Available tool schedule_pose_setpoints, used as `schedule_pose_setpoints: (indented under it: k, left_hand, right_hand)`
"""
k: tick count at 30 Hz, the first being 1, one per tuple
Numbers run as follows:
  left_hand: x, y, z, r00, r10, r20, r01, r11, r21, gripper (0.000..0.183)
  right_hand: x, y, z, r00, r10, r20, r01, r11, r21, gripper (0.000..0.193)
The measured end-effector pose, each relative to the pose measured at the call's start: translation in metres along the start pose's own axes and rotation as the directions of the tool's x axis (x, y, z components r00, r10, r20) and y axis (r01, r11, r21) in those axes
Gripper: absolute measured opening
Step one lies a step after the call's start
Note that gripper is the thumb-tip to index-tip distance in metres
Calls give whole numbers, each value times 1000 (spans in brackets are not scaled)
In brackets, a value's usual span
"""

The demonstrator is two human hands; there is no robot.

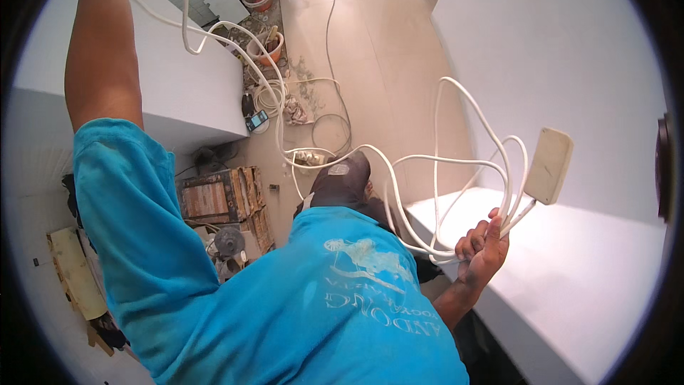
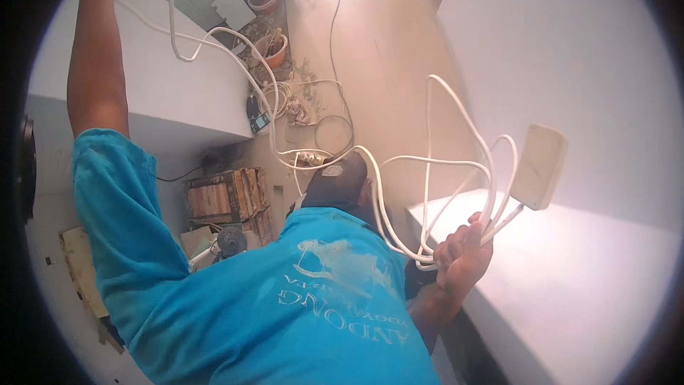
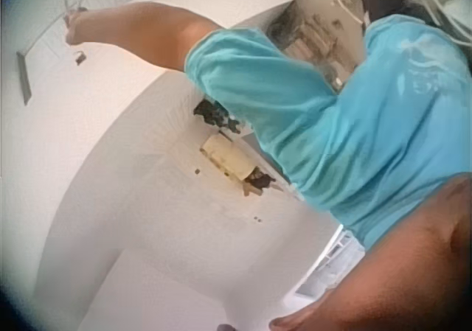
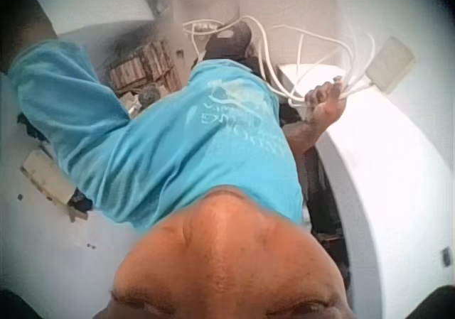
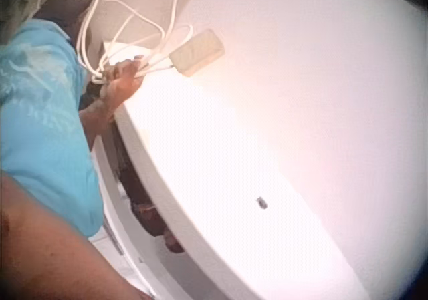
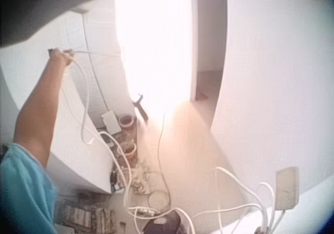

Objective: The person walks through a construction site carrying a tile, then enters a room to retrieve a trowel and a pen. They move to a workbench, place the tile on a stand, and use the pen to mark the tile surface. The person then walks to a wall to unplug an extension cord and returns to the workbench to continue marking the tile.

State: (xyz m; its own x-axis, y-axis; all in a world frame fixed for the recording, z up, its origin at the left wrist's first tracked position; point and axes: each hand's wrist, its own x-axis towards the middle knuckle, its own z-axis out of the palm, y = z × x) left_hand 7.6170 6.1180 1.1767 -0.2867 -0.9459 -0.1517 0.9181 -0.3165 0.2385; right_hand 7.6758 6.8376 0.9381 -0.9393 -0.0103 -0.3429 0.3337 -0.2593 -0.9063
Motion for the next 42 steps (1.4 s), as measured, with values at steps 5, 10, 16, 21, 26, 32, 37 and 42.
schedule_pose_setpoints:
  k: [5,10,16,21,26,32,37,42]
  left_hand:
    - [171,25,-24,987,148,-66,-157,975,-159,40]
    - [231,-48,-91,959,279,-43,-281,959,-44,34]
    - [193,-167,-189,859,452,-241,-473,880,-34,30]
    - [177,-240,-260,811,466,-353,-488,872,32,16]
    - [177,-304,-316,708,584,-398,-563,806,183,15]
    - [156,-309,-357,327,685,-651,-696,640,325,12]
    - [77,-402,-384,-38,638,-769,-882,340,326,19]
    - [85,-504,-368,-265,585,-766,-750,374,545,26]
  right_hand:
    - [116,-5,41,991,-22,-135,34,996,86,24]
    - [249,4,121,985,-14,-171,14,1000,-4,26]
    - [417,-8,210,999,-2,39,8,989,-151,31]
    - [544,-53,307,970,-82,227,131,970,-207,30]
    - [698,-57,417,879,-116,462,178,980,-92,28]
    - [817,-101,591,590,53,805,114,982,-149,35]
    - [944,-82,750,336,368,867,-219,926,-308,34]
    - [927,-106,875,272,296,916,79,941,-328,28]
